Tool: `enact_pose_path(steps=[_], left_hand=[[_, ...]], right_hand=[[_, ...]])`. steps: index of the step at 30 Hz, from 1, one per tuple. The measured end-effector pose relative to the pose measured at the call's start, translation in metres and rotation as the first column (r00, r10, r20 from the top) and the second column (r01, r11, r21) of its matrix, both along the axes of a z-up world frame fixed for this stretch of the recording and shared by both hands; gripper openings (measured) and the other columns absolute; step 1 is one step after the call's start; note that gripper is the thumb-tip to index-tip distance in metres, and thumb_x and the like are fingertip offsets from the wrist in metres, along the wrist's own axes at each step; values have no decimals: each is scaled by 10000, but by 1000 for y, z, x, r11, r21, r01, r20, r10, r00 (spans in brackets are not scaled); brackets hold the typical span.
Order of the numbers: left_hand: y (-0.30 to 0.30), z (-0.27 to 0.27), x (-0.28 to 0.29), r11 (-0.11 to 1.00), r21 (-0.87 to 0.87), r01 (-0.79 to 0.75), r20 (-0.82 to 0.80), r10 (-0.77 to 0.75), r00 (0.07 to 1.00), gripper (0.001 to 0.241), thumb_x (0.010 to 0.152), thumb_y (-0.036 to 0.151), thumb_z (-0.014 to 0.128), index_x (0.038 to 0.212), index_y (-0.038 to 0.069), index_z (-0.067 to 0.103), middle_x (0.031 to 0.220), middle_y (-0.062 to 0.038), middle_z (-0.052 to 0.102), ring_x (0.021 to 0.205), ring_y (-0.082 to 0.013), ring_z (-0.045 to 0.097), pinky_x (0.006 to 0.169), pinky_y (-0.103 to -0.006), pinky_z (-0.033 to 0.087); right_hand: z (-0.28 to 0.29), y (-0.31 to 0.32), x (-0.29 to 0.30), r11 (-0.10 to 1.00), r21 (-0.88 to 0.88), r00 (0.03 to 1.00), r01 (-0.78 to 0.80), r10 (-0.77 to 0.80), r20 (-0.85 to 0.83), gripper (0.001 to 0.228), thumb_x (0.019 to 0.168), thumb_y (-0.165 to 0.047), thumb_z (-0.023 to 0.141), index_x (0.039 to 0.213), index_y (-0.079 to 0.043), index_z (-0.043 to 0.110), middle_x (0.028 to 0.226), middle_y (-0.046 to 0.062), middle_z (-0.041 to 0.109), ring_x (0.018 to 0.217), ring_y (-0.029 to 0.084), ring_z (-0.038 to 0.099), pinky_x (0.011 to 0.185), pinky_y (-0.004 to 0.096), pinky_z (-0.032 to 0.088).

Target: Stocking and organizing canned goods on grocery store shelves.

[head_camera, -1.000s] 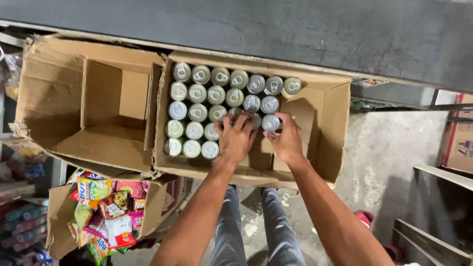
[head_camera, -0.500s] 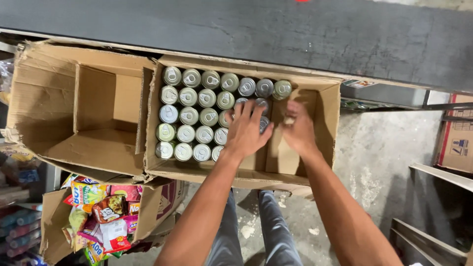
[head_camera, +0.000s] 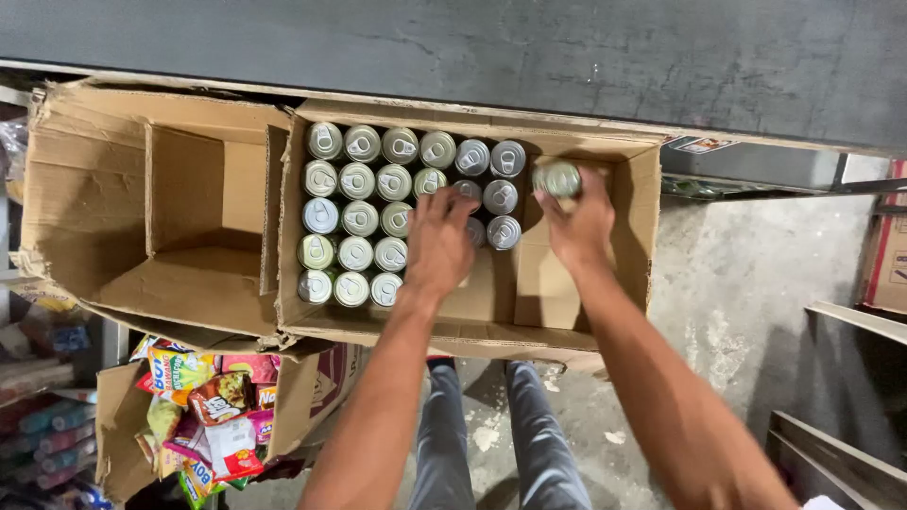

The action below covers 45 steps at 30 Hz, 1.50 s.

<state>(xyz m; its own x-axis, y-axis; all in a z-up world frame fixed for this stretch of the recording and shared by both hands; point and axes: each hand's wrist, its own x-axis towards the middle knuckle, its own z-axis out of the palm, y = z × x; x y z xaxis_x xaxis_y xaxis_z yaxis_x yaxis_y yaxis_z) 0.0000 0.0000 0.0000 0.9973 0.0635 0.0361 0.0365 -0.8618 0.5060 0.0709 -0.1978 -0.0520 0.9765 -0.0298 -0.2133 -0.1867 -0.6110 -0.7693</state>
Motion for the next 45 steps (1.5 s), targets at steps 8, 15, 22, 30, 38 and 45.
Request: enact_pose_path(steps=[8, 15, 22, 30, 38, 45], left_hand=[[42, -4, -34, 992, -123, -20, 36, 24, 999, 236, 878, 35, 692, 1109, 76, 709, 1073, -169, 655, 1025, -398, 633, 842, -491, 529], [57, -3, -49, 989, -144, 37, 112, -21, 993, 330, 835, 58, 716, 1160, 64, 663, 1165, -212, 621, 1062, -438, 625, 889, -509, 524], [58, -6, -57, 944, -329, 9, -72, -34, 997, 433, 821, -40, 695, 1242, 32, 622, 1267, -191, 544, 1170, -415, 589, 983, -475, 496], [60, -6, -63, 930, -366, 29, -37, -45, 998, 445, 788, -92, 675, 1216, 25, 640, 1275, -180, 518, 1173, -403, 563, 975, -462, 485], [52, 12, -54, 991, -26, 129, -222, -132, 966, 619, 799, 211, 794, 1354, 51, 569, 1483, -151, 438, 1315, -363, 461, 1107, -518, 407], [45, 22, -45, 996, 79, 51, -417, -14, 909, 1222, 679, 452, 850, 1603, 144, 113, 1686, -148, -62, 1567, -379, 0, 1202, -611, 144]], right_hand=[[31, 8, -109, 999, 39, 992, -6, 11, -127, 564, 746, -118, 892, 1232, -6, 630, 1094, 134, 754, 1015, 238, 744, 865, 358, 591], [17, 63, -109, 969, 214, 966, -121, 165, -198, 613, 670, -21, 897, 1212, 3, 612, 1059, 126, 746, 967, 205, 744, 819, 328, 603], [-13, 66, -115, 995, 95, 986, -13, 29, -166, 711, 591, -165, 1007, 1068, 31, 518, 1001, 121, 646, 881, 176, 646, 753, 327, 583], [-25, 68, -116, 977, 212, 978, -11, 55, -202, 645, 601, -174, 992, 1047, 11, 564, 1014, 100, 707, 902, 148, 674, 792, 287, 579], [-55, 7, -94, 880, 434, 917, 192, -4, -398, 907, 654, -9, 886, 1367, 86, 334, 1247, 185, 625, 1015, 242, 710, 838, 377, 650], [4, 39, -71, 870, 490, 895, -53, 259, -363, 1260, 616, 211, 631, 1694, -151, 90, 1468, 244, 433, 1105, 393, 553, 803, 388, 494]])
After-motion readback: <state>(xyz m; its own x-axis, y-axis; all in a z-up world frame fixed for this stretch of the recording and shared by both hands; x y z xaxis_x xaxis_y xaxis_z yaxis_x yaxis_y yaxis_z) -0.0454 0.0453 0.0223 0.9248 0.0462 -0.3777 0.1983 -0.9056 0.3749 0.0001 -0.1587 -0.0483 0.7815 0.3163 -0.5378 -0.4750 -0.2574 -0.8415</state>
